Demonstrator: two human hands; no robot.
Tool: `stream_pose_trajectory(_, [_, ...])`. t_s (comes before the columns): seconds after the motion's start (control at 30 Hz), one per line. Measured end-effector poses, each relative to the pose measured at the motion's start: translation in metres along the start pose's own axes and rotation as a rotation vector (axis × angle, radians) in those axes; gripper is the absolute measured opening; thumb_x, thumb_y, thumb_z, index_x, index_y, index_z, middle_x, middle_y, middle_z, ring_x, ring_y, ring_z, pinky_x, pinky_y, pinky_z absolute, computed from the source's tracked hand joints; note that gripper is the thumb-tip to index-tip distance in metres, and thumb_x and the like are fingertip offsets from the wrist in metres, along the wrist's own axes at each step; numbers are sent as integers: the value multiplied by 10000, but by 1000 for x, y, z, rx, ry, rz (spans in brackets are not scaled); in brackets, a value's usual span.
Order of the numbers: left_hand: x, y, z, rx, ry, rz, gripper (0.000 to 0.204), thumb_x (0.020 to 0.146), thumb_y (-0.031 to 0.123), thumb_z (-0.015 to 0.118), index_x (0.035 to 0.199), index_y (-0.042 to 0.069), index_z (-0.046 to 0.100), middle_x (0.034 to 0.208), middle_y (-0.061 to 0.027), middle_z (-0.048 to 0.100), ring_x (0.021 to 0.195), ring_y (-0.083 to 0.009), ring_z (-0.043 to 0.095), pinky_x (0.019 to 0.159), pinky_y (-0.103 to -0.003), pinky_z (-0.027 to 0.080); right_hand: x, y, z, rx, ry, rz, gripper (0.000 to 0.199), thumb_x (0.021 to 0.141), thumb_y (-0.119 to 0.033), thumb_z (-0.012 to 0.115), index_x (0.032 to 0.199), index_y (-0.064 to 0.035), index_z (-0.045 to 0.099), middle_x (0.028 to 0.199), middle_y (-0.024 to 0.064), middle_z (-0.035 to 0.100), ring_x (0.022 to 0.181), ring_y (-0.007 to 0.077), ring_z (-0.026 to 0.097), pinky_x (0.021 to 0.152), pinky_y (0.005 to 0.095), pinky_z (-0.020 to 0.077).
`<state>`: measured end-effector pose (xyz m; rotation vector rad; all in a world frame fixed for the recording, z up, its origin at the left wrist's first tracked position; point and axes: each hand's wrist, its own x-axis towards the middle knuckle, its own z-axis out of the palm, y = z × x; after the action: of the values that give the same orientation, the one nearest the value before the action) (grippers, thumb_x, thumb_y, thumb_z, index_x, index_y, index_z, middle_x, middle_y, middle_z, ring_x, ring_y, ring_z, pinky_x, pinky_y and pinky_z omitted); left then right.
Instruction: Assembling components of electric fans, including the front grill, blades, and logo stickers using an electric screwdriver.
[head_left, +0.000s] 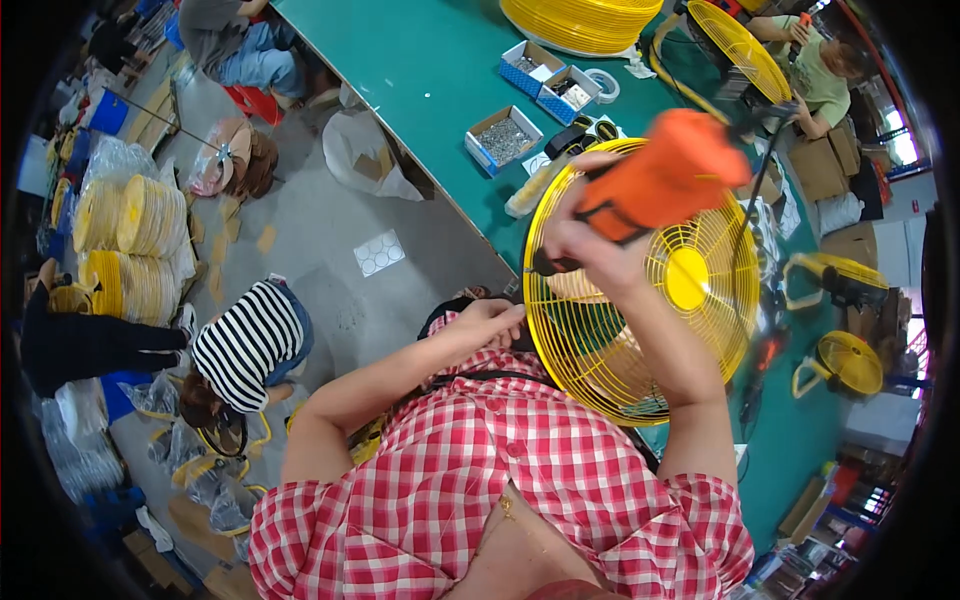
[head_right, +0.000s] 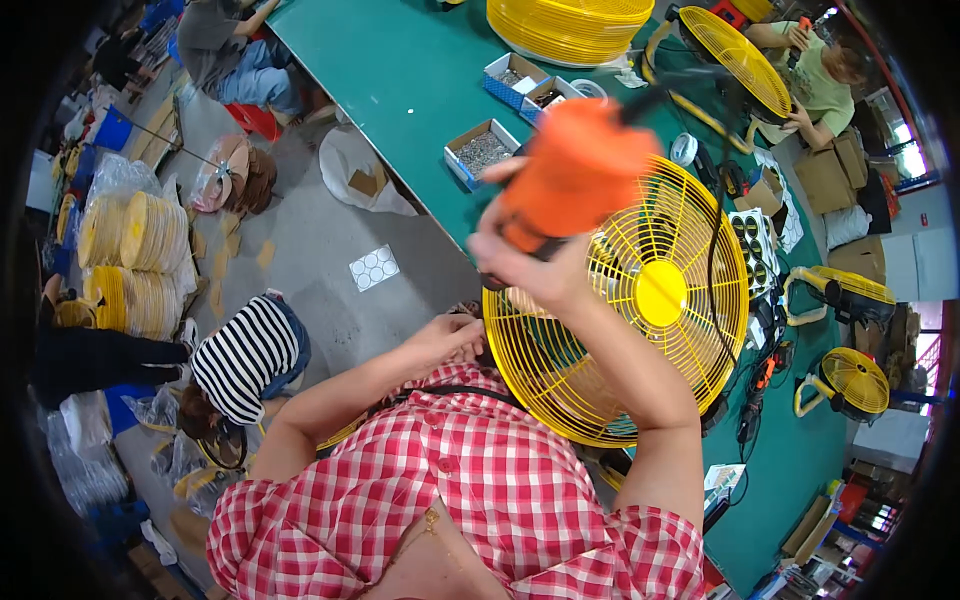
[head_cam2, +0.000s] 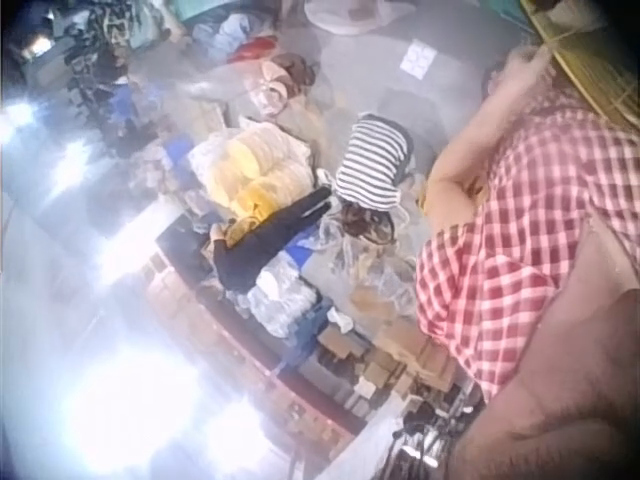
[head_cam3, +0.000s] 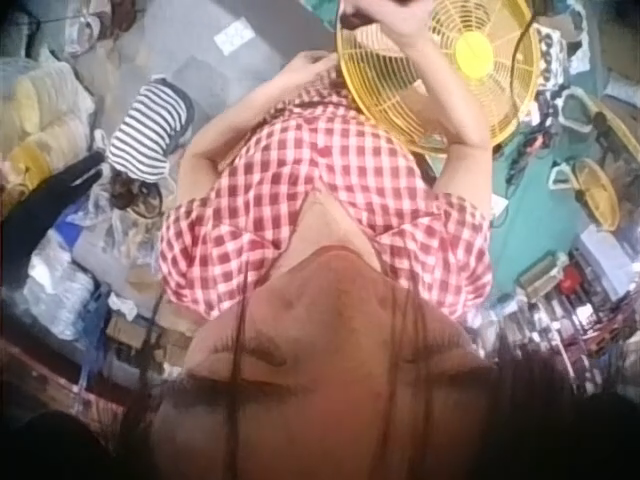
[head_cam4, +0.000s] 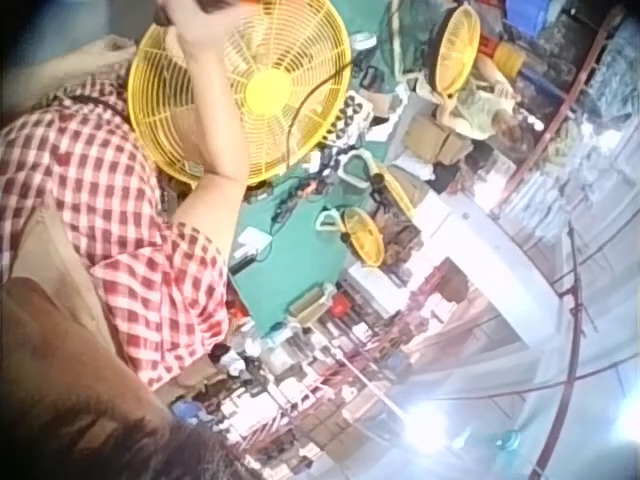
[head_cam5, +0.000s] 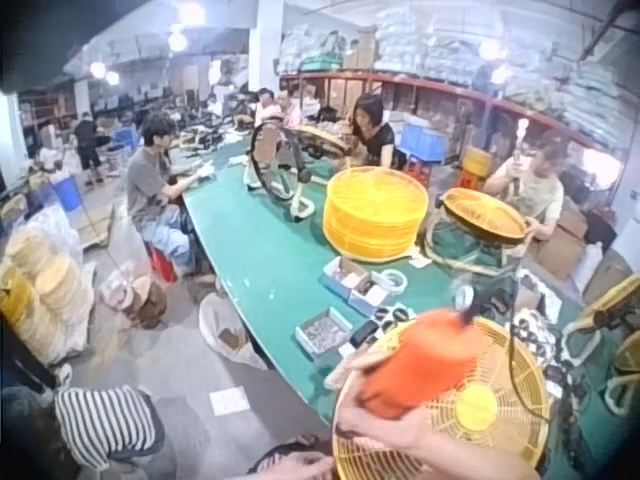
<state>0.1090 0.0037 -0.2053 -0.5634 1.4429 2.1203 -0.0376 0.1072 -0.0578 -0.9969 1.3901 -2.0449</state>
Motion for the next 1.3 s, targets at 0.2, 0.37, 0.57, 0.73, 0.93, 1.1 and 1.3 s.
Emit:
stream_pose_trajectory(0.2, [-41, -1, -4, -392, -60, -49, 306, 913, 74, 428, 1173, -88, 415, 1150, -220, 501, 1095, -274, 518, 987, -330, 403, -50, -80, -39, -2, 177, -494, 513, 769, -109, 498, 1235, -75, 287, 704, 76, 471, 554, 179, 468, 552, 334, 409])
stream_pose_trajectory(0.37, [-47, 0, 16, -238, -229, -184, 243, 919, 215, 483, 1053, 15, 515, 877, -115, 617, 804, -178, 616, 697, -264, 516, -140, -119, -57, -128, 467, -695, 533, 787, -228, 516, 1259, -60, 334, 720, 59, 453, 560, 150, 465, 589, 319, 410])
stream_pose_trajectory(0.57, [-38, 19, 49, -75, -442, -282, 156, 897, 148, 529, 951, 15, 591, 774, -63, 613, 656, -105, 588, 582, -200, 483, -217, -115, -9, -240, 811, -743, 573, 793, -236, 580, 1266, -49, 316, 663, 59, 462, 507, 155, 481, 538, 314, 434])
stream_pose_trajectory(0.73, [-30, 18, 76, -102, -522, -376, 142, 871, 74, 544, 987, 3, 586, 852, -90, 622, 735, -148, 616, 667, -245, 528, -246, -92, 32, -178, 840, -716, 597, 783, -216, 625, 1272, -77, 311, 670, 72, 494, 533, 187, 526, 536, 339, 458])
stream_pose_trajectory(0.93, [-24, -9, 86, -293, -663, -426, 130, 849, 78, 575, 961, 16, 599, 866, -70, 611, 792, -133, 587, 733, -245, 503, -253, -77, 65, -147, 853, -673, 608, 778, -187, 658, 1277, -123, 317, 713, 87, 533, 564, 213, 553, 565, 362, 475])
stream_pose_trajectory(1.1, [-28, -17, 95, -276, -682, -468, 125, 852, 84, 572, 943, 4, 603, 844, -69, 605, 778, -126, 579, 735, -239, 495, -260, -68, 74, -111, 863, -668, 604, 768, -164, 667, 1262, -144, 321, 714, 87, 537, 570, 226, 563, 571, 364, 474])
stream_pose_trajectory(1.3, [-34, -22, 109, -224, -662, -423, 140, 859, 106, 574, 938, -5, 606, 822, -65, 609, 734, -116, 572, 695, -224, 485, -270, -72, 72, -95, 893, -635, 605, 753, -148, 675, 1250, -153, 330, 714, 85, 537, 569, 228, 562, 574, 368, 470])
